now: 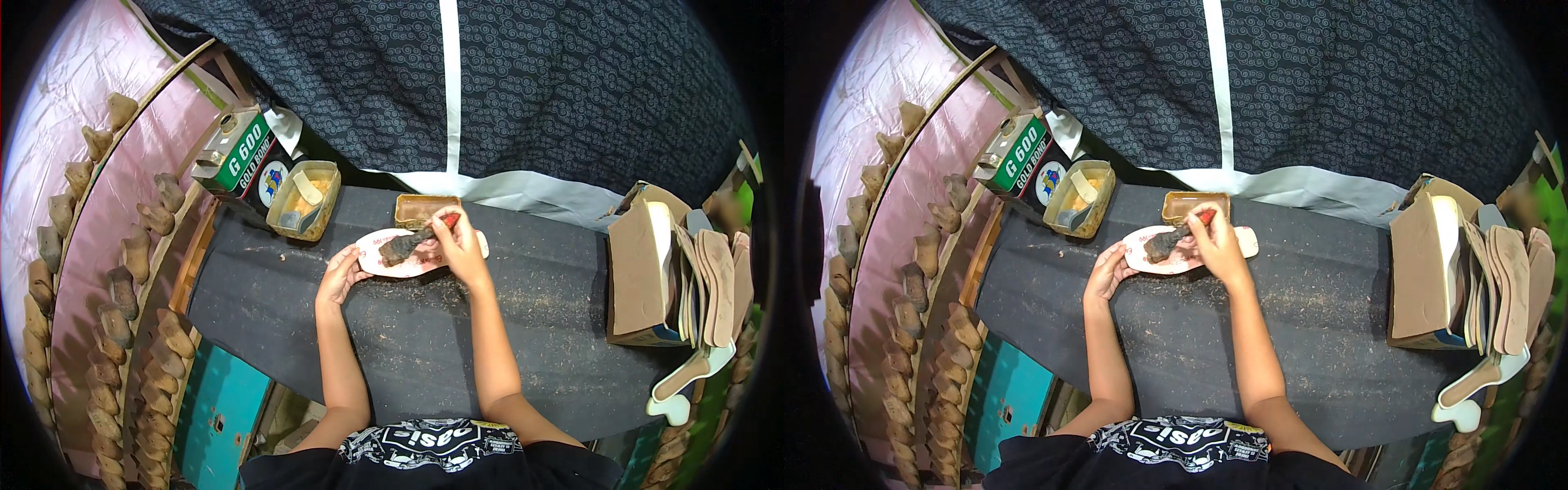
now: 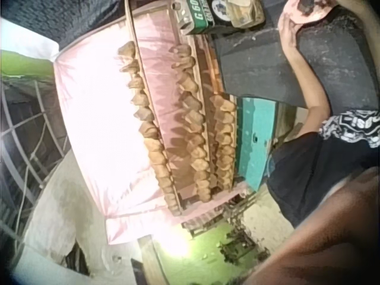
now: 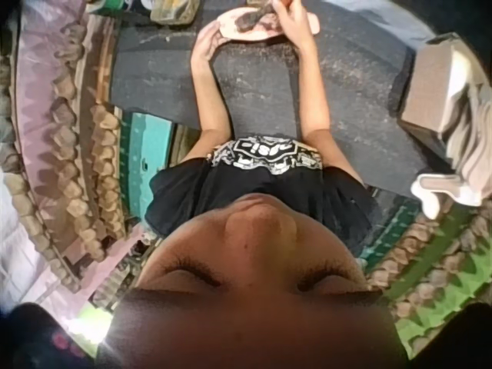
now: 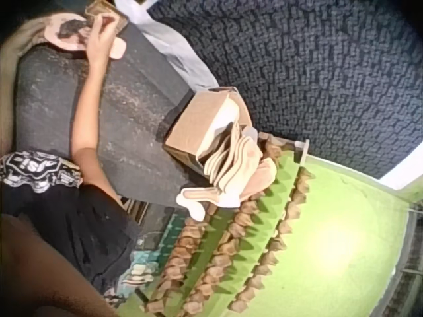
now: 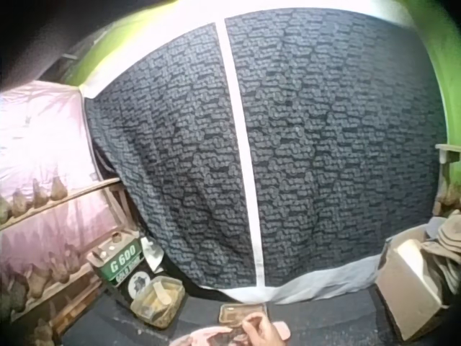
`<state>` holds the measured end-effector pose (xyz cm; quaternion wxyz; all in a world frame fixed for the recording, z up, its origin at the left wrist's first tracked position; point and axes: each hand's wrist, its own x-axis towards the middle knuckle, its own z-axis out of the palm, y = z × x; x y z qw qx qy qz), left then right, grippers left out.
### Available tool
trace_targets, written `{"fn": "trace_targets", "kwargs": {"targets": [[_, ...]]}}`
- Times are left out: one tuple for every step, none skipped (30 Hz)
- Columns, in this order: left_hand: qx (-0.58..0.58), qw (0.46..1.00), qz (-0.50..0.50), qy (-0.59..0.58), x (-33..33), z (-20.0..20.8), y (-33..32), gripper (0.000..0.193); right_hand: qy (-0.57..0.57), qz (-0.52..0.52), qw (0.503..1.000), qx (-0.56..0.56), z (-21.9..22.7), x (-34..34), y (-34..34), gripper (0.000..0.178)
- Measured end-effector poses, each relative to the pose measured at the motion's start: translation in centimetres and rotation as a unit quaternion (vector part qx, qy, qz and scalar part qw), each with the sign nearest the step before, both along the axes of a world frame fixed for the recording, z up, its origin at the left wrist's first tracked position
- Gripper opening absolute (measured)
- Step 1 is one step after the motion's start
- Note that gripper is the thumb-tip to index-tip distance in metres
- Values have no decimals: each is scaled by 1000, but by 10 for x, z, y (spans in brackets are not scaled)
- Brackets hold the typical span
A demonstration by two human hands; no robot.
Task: The person applies adhesive onto shoe insoles using a brush, places the coated insoles into a basket, and takes fresh insoles from a box.
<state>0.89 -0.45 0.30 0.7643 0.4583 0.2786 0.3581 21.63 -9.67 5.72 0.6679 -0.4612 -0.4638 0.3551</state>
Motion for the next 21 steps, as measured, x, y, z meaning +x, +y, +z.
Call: {"fn": "trace_targets", "kwargs": {"targets": [[1, 1000, 1, 3, -1, 1, 0, 27, -15, -12, 1000, 3, 7, 5, -5, 12], [1, 1000, 2, 6, -2, 1, 0, 27, 3, -11, 1000, -16, 6, 15, -7, 12], [1, 1000, 1, 5, 0, 2, 0, 27, -5, -30, 999, -18, 6, 26, -12, 12], [-2, 1000, 4, 4, 0, 3, 0, 27, -13, -47, 999, -19, 5, 36, -16, 12], [-6, 1000, 7, 3, 0, 3, 0, 27, 1, -52, 999, -15, 0, 48, -20, 12], [-5, 1000, 6, 1, 2, 3, 0, 27, 15, -60, 998, -10, -5, 60, -24, 11], [2, 999, 12, 31, 2, 3, 0, 28, -5, -85, 996, 11, -7, 68, -27, 12], [8, 998, 17, 61, 2, 2, 0, 28, 4, -95, 995, -2, -8, 74, -32, 12], [8, 998, 19, 60, 2, 2, 0, 28, -10, -113, 994, -6, -5, 77, -35, 12], [9, 998, 17, 60, 1, 2, 1, 28, -24, -130, 991, -9, -2, 78, -37, 12], [10, 998, 15, 60, 0, 3, 1, 28, -26, -138, 990, -15, 1, 77, -39, 11], [10, 998, 16, 59, 1, 2, 1, 28, -26, -137, 990, -15, 6, 74, -39, 11], [12, 998, 20, 59, 1, 2, 1, 28, -18, -130, 991, -4, 12, 69, -39, 11], [14, 998, 24, 59, 1, 2, 1, 28, -9, -123, 992, 6, 15, 64, -37, 11], [15, 998, 23, 58, 3, 2, 1, 28, -6, -110, 994, 15, 15, 60, -33, 11], [9, 998, 27, 48, 4, 3, 0, 28, -34, -111, 991, 60, 15, 52, -25, 11], [3, 999, 31, 37, 6, 3, -1, 28, -10, -88, 995, 55, 15, 41, -22, 10], [4, 999, 33, 38, 3, 3, -1, 28, 15, -60, 997, 50, 20, 24, -17, 10], [5, 999, 31, 32, 5, 3, -1, 26, 13, -44, 997, 57, 17, 15, -12, 11], [6, 999, 29, 27, 7, 3, -2, 25, 12, -28, 998, 63, 13, 6, -7, 11], [7, 999, 30, 27, 5, 2, -1, 25, 11, -10, 998, 62, 12, -6, -3, 11]]}}
